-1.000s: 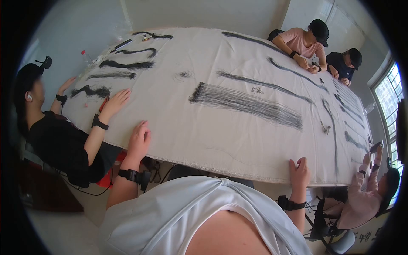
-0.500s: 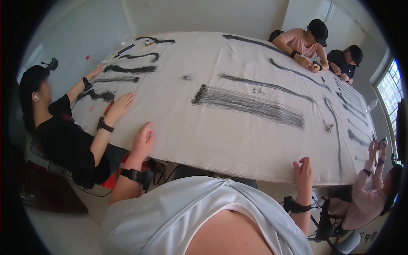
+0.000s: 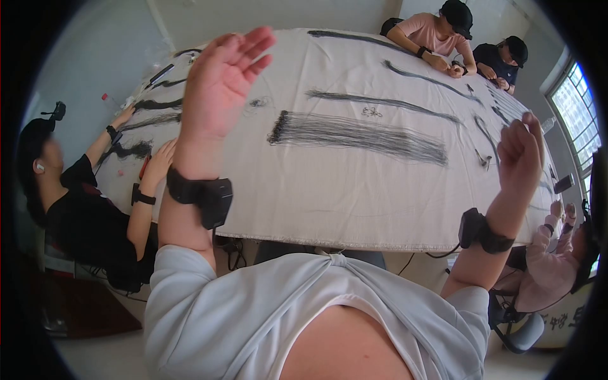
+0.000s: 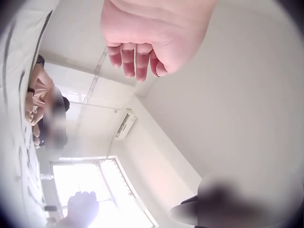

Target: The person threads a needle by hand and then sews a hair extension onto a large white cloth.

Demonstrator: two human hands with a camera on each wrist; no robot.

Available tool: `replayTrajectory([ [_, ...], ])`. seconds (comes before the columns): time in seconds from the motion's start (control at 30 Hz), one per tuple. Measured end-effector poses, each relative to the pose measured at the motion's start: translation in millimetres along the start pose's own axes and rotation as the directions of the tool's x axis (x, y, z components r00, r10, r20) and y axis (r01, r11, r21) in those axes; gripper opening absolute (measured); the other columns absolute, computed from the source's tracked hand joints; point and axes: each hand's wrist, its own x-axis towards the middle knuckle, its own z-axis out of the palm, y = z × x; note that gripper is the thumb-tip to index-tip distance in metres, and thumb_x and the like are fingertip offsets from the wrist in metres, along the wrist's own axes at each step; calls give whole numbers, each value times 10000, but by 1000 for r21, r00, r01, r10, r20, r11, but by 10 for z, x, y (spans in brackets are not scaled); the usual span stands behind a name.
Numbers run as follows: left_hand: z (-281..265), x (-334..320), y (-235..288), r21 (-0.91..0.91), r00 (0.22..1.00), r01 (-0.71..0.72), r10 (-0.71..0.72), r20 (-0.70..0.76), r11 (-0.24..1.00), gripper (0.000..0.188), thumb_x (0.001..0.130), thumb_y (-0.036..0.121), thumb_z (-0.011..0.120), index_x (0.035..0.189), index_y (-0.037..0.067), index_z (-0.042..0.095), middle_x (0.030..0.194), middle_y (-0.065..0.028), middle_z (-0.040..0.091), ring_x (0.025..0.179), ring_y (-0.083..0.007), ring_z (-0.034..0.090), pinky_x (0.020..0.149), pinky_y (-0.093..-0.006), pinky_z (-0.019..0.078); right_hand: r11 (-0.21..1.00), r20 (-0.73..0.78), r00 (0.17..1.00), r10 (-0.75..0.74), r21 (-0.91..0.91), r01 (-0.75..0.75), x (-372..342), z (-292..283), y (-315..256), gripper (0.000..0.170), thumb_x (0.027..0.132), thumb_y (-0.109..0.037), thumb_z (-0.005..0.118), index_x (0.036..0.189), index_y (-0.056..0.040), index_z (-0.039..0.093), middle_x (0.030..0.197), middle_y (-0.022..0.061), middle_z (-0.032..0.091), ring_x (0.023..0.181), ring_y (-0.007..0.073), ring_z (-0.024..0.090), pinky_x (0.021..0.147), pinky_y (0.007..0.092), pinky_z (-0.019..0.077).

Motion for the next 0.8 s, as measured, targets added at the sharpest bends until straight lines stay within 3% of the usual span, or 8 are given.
replayTrajectory([
  [0.1, 156, 29, -611, -34, 986, 133, -129, 103, 991, 141, 933, 175, 489, 989, 76, 572, 1162, -138, 602, 1104, -238, 563, 942, -367, 435, 989, 112, 984, 140, 35, -145, 167, 470, 396, 165, 875, -7, 458, 1032, -54, 451, 665, -37, 324, 539, 33, 265, 422, 179, 183],
  [0.17, 258, -80, -1001, 70, 968, 245, -248, 26, 967, 118, 931, 144, 495, 990, 75, 571, 1105, -119, 624, 1056, -209, 586, 898, -343, 460, 957, 186, 940, 287, -15, -290, 171, 663, 772, 194, 859, 14, 467, 1034, -66, 438, 693, -4, 441, 519, 17, 289, 417, 170, 205],
  [0.2, 221, -147, -1218, 28, 949, 316, -317, 3, 948, 113, 932, 140, 502, 992, 73, 570, 1068, -104, 631, 1025, -191, 593, 878, -329, 465, 941, 269, 903, 336, -47, -336, 127, 708, 999, 170, 886, -6, 475, 1035, -74, 430, 713, 21, 509, 506, 11, 320, 418, 165, 221],
  [0.27, 86, -292, -1633, -8, 895, 446, -446, -35, 895, 109, 932, 139, 518, 997, 68, 569, 1001, -74, 638, 966, -160, 599, 844, -308, 470, 892, 298, 841, 451, -115, -437, -17, 770, 1428, 125, 940, -67, 482, 1042, -80, 410, 742, 47, 580, 507, 9, 373, 424, 158, 255],
  [0.37, -126, -550, -2067, -11, 823, 566, -565, -58, 825, 112, 926, 150, 544, 995, 69, 578, 950, -45, 637, 915, -132, 596, 815, -286, 468, 820, 220, 799, 560, -11, -572, -249, 712, 1954, 102, 940, -55, 489, 994, -81, 407, 761, 55, 592, 496, 10, 361, 423, 173, 268],
  [0.53, -245, -667, -2268, 3, 762, 648, -647, -33, 762, 102, 911, 156, 578, 972, 79, 603, 909, -4, 631, 881, -94, 585, 798, -258, 463, 755, 112, 773, 625, 165, -634, -395, 582, 2359, 78, 943, -45, 476, 975, -86, 418, 798, 75, 607, 486, 16, 336, 428, 172, 263],
  [0.63, -248, -677, -2273, -34, 754, 654, -655, -48, 756, 100, 910, 159, 580, 967, 81, 606, 902, -1, 633, 863, -90, 580, 783, -248, 460, 664, 149, 709, 689, 263, -700, -410, 510, 2432, 82, 944, -47, 477, 998, -85, 430, 818, 81, 610, 485, 20, 331, 434, 175, 272],
  [0.8, -237, -651, -2203, -14, 736, 675, -675, -48, 737, 100, 905, 157, 582, 959, 77, 606, 894, -6, 633, 846, -85, 573, 761, -230, 451, 593, 157, 634, 757, 243, -768, -410, 533, 2418, 147, 922, -57, 534, 1062, -72, 489, 850, 95, 651, 490, 30, 372, 445, 177, 296],
])
